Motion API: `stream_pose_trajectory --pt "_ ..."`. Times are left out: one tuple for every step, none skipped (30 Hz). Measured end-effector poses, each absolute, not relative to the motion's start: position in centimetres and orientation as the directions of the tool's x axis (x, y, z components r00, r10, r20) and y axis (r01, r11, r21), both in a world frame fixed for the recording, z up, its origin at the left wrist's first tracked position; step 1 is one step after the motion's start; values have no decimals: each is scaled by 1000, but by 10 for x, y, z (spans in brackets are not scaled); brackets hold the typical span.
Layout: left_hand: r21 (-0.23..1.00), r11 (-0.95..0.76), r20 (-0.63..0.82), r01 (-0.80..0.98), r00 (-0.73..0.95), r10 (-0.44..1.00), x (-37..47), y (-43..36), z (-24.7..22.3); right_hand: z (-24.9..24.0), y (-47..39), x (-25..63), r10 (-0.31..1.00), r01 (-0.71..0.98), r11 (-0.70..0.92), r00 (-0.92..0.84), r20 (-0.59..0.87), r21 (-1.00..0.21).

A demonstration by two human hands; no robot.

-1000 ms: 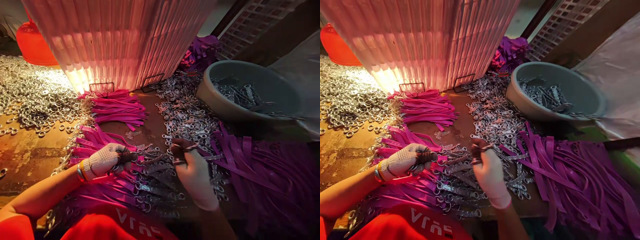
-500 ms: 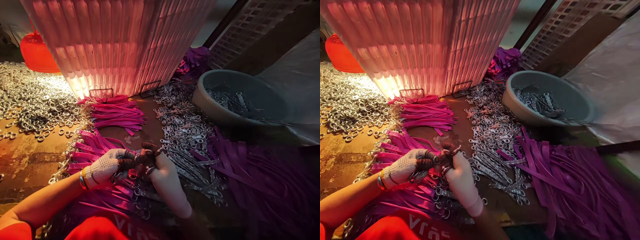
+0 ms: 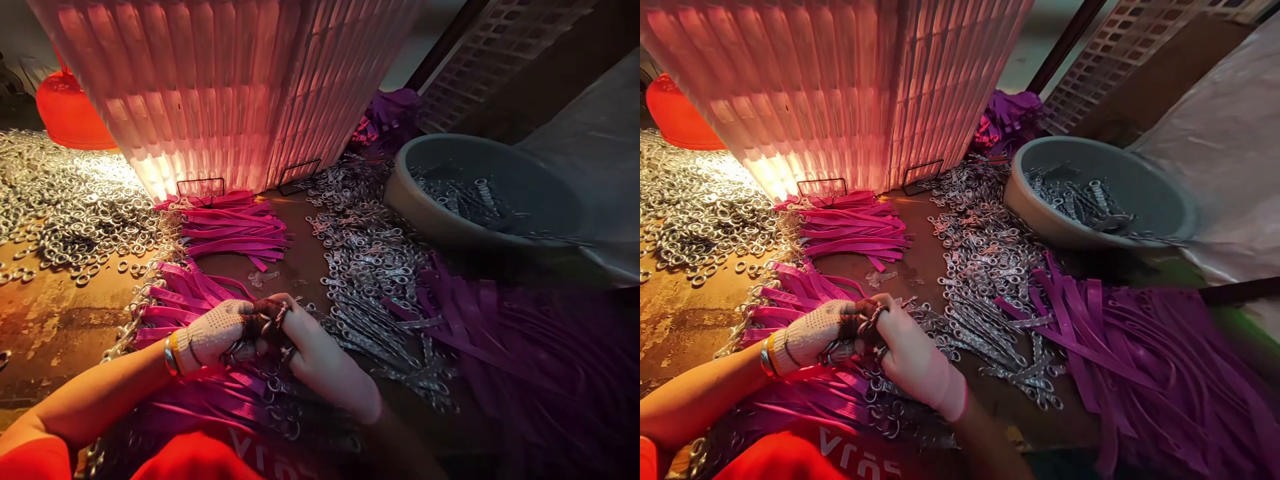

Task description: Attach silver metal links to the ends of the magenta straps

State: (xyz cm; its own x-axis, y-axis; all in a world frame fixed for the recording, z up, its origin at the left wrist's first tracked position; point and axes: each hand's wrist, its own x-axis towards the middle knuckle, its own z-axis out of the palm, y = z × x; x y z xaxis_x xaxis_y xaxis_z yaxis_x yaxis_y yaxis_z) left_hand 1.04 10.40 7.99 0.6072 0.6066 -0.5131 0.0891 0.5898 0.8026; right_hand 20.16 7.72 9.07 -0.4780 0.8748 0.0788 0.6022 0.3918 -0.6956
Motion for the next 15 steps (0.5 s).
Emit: stream_pose_trajectory --pt "806 582 -523 108 591 614 11 104 79 91 78 198 873 658 397 -486 42 -640" --pt "812 570 -530 127 570 628 12 103 79 91 78 195 884 729 386 -467 2 -565" --pt "824 549 -526 141 550 649 12 103 80 91 79 193 900 798 367 -435 -36 -479" --pt "841 519 -512 152 536 672 11 103 82 92 79 192 913 852 346 -402 -68 -394" --pt "862 481 -485 159 531 695 9 103 84 92 79 193 920 885 333 -380 -93 -325" --pt "885 433 -453 171 533 714 8 103 87 94 79 194 920 900 331 -375 -115 -283" --pt "903 385 -424 191 545 723 6 104 90 95 79 195 915 902 339 -383 -130 -267" --pt "914 342 -404 218 563 721 5 104 93 96 79 197 908 896 352 -397 -136 -271" --pt "919 310 -394 244 584 710 4 105 95 97 78 199 900 885 367 -416 -130 -288" --pt "919 295 -393 260 602 695 4 106 96 96 78 201 896 869 381 -431 -106 -315" --pt "916 301 -400 264 610 684 5 107 96 93 76 202 896 851 395 -440 -60 -347" --pt "912 323 -409 251 607 682 6 109 96 88 75 201 899 830 408 -437 10 -380" --pt "907 354 -417 227 591 691 8 111 96 82 72 200 900 805 424 -424 98 -414" --pt "900 386 -428 200 565 706 10 114 95 75 70 199 895 779 445 -405 188 -441" --pt "894 412 -439 179 538 720 12 117 95 67 68 197 885 757 466 -383 266 -459"
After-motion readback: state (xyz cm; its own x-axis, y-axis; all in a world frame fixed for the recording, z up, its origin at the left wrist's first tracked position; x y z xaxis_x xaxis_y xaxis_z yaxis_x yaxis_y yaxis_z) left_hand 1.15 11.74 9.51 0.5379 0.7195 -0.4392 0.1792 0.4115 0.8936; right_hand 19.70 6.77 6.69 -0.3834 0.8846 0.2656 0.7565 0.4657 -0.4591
